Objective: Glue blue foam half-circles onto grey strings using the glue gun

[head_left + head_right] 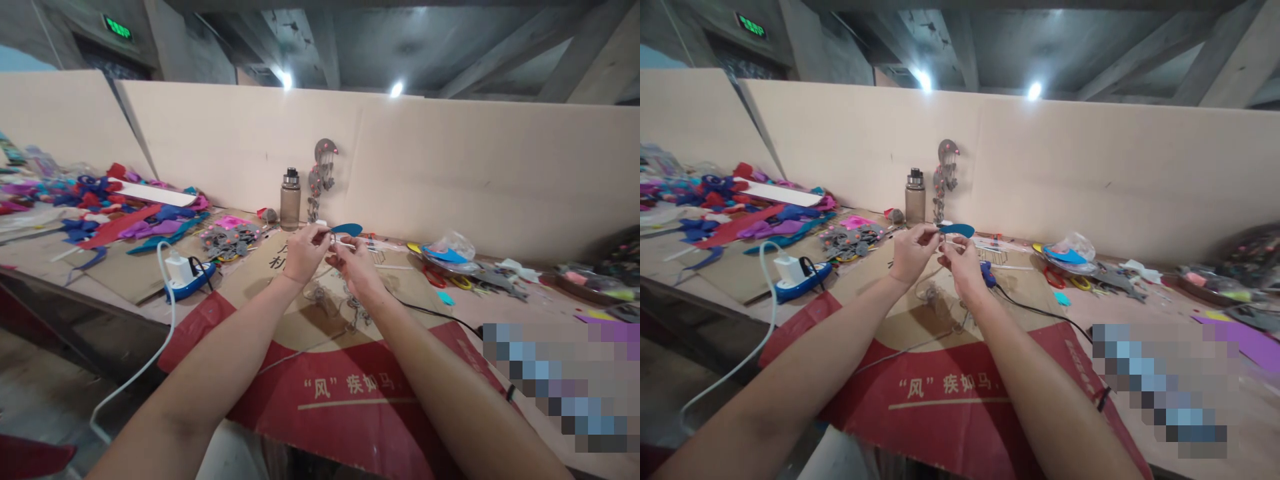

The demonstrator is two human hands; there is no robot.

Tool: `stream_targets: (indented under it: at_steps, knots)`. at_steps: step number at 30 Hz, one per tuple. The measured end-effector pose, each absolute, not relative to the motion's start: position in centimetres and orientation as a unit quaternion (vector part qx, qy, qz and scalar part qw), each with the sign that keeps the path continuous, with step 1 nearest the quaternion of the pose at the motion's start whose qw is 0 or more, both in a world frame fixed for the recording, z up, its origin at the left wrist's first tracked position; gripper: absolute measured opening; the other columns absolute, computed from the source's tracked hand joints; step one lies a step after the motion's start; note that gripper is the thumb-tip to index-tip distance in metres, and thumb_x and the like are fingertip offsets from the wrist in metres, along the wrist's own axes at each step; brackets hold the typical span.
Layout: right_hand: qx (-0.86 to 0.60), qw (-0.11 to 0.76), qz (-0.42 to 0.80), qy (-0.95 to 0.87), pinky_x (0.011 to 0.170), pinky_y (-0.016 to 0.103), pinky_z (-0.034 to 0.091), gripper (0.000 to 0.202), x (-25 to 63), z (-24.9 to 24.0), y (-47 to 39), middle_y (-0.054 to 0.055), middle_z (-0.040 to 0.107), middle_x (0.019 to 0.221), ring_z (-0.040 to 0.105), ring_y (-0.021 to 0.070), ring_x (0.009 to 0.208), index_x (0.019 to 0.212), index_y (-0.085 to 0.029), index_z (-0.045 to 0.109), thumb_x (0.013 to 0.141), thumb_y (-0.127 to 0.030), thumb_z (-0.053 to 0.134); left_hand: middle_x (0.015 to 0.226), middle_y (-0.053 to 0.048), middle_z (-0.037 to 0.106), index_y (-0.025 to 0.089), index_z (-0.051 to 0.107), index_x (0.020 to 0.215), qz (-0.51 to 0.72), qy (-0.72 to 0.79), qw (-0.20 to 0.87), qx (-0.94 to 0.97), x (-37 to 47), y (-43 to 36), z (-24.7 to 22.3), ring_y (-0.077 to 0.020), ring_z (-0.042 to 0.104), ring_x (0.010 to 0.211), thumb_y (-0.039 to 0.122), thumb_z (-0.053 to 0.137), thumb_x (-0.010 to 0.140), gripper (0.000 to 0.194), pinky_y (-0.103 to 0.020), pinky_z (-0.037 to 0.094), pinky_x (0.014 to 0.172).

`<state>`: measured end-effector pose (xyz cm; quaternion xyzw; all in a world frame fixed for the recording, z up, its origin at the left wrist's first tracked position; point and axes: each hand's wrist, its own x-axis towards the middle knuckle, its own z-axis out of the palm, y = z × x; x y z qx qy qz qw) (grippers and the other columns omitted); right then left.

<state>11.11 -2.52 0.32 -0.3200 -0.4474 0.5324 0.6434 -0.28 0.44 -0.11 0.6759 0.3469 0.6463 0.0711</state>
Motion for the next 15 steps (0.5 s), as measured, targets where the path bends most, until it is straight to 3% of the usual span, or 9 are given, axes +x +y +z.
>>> stream_targets:
  at_steps: [3, 6, 10, 15]
  knots:
    - [-0.325, 0.656, 0.510, -0.452, 0.048, 0.019, 0.036, 0.039, 11.5, 0.5, -2.6, -0.008, 0.052, 0.070, 0.039, 0.0044, 0.051, 0.084, -0.023, 0.050, 0.058, -0.035, 0.077, 0.078, -0.003, 0.069, 0.018, 0.066, 0.084, 0.668, 0.343, 0.182, 0.634, 0.2, 0.3, -0.1, -0.0143, 0.067, 0.070, 0.022, 0.060, 0.079, 0.008, -0.028, 0.055, 0.070]
    - [-0.346, 0.671, 0.469, -0.459, 0.043, 0.018, 0.025, 0.033, 11.9, 0.4, -2.3, -0.006, 0.050, 0.068, 0.035, 0.0043, 0.052, 0.077, -0.020, 0.056, 0.060, -0.040, 0.076, 0.076, -0.003, 0.068, 0.016, 0.063, 0.081, 0.672, 0.307, 0.336, 0.585, 0.6, 0.1, 0.1, -0.0156, 0.069, 0.069, 0.025, 0.063, 0.077, 0.010, -0.030, 0.058, 0.067]
    - [-0.391, 0.685, 0.422, -0.446, 0.048, 0.020, 0.029, 0.031, 12.1, 0.1, -2.1, -0.004, 0.056, 0.072, 0.041, 0.0063, 0.057, 0.078, -0.018, 0.060, 0.062, -0.042, 0.073, 0.074, -0.004, 0.069, 0.014, 0.060, 0.079, 0.655, 0.283, 0.456, 0.532, 0.9, -0.1, 0.2, -0.0156, 0.069, 0.066, 0.027, 0.067, 0.075, 0.015, -0.032, 0.059, 0.068]
    - [-0.430, 0.680, 0.371, -0.464, 0.054, 0.023, 0.033, 0.032, 12.3, -0.1, -2.0, -0.002, 0.059, 0.073, 0.047, 0.0098, 0.063, 0.079, -0.018, 0.061, 0.063, -0.044, 0.069, 0.076, -0.005, 0.069, 0.013, 0.059, 0.080, 0.645, 0.268, 0.506, 0.506, 1.1, 0.0, -0.1, -0.0171, 0.070, 0.066, 0.028, 0.071, 0.074, 0.020, -0.036, 0.059, 0.071]
